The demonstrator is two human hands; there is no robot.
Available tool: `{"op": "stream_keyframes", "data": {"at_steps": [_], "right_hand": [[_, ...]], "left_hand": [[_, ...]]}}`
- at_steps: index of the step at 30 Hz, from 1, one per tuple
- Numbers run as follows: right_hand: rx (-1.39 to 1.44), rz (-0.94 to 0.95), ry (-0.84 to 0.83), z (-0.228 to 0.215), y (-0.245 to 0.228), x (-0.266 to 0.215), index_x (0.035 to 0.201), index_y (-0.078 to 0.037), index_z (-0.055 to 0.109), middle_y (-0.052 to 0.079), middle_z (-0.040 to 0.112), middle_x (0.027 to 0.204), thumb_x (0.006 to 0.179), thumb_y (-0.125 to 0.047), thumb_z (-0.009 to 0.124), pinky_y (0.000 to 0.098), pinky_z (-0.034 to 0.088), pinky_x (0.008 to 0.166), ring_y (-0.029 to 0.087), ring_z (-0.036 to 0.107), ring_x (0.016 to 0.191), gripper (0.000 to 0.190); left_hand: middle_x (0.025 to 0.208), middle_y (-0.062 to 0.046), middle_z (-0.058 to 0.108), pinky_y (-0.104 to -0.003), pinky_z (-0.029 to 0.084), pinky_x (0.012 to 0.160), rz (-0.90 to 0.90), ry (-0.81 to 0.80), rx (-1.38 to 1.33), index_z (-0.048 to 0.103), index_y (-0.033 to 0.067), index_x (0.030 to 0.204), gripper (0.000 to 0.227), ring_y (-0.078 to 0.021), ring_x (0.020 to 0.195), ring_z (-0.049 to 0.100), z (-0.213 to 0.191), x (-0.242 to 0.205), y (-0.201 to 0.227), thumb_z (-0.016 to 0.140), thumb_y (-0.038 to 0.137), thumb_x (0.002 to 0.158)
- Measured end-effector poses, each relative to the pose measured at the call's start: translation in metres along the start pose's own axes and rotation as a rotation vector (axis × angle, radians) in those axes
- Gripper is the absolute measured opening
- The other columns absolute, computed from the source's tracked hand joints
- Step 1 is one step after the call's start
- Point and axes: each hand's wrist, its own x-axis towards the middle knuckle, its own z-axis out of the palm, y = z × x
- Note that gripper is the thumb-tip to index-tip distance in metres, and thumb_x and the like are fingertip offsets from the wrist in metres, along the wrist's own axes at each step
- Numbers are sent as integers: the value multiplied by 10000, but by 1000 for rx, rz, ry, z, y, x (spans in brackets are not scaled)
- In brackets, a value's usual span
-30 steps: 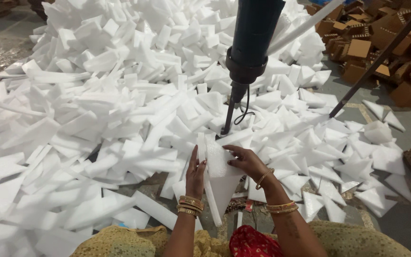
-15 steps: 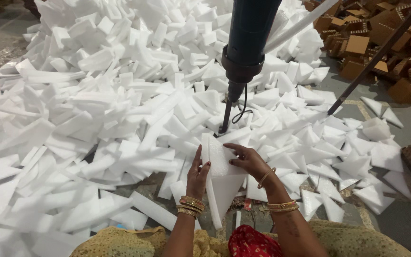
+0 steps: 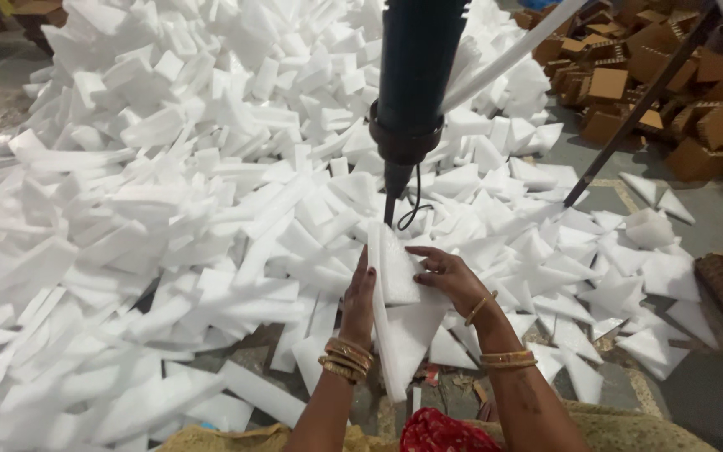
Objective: The person sits on the floor and uses a handheld heat-cutting tool to slice long strips of white foam into smaller pieces. The person repeatedly picks up foam strips, positions them under the tool's nozzle, and cuts them, adding the resulting pieces to a large pile on the floor.
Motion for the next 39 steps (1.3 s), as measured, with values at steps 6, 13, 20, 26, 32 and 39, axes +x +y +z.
{"op": "stream_keyframes", "data": {"at_steps": [6,13,20,26,32,39], "right_hand": [[108,-56,16,-23,-41,43,1430,-26,581,113,685,1056,908,44,636,266,571,826,150,654,922,530],[60,-61,29,-18,-80,27,1422,-35,577,137,706,1115,881,58,639,287,603,816,162,679,942,553],[-241,-17,38,8,-58,-16,1412,-105,648,186,724,1145,839,47,703,286,570,751,144,643,855,595],[-319,-28,17,24,-44,-25,1387,-158,650,134,700,1260,822,9,731,268,581,765,118,659,894,594],[-428,-28,22,34,-44,-33,1397,-164,649,178,733,1207,826,-3,744,287,570,728,145,632,836,601],[-453,-38,23,38,-45,-33,1398,-163,634,136,728,1235,830,-8,731,291,603,726,130,679,835,597]], "left_hand": [[1493,-105,555,-328,443,1075,-127,-67,-360,401,110,1579,541,-213,1302,554,27,74,39,439,242,1055],[1540,-159,458,-379,445,1087,381,-60,263,308,50,1596,629,-268,1332,508,24,53,80,515,305,1059],[1618,-139,418,-347,363,1171,30,-21,-228,332,50,1583,545,-252,1463,426,12,-10,47,341,250,1076],[1622,-118,424,-331,331,1189,56,43,48,369,81,1576,527,-227,1483,405,-6,-37,31,320,224,1071],[1592,-113,451,-333,366,1163,22,34,-8,374,112,1569,513,-224,1450,445,-11,-46,30,334,216,1068],[1494,-117,563,-338,417,1109,-28,57,243,419,215,1568,508,-225,1334,551,-13,-52,38,370,256,1064]]}}
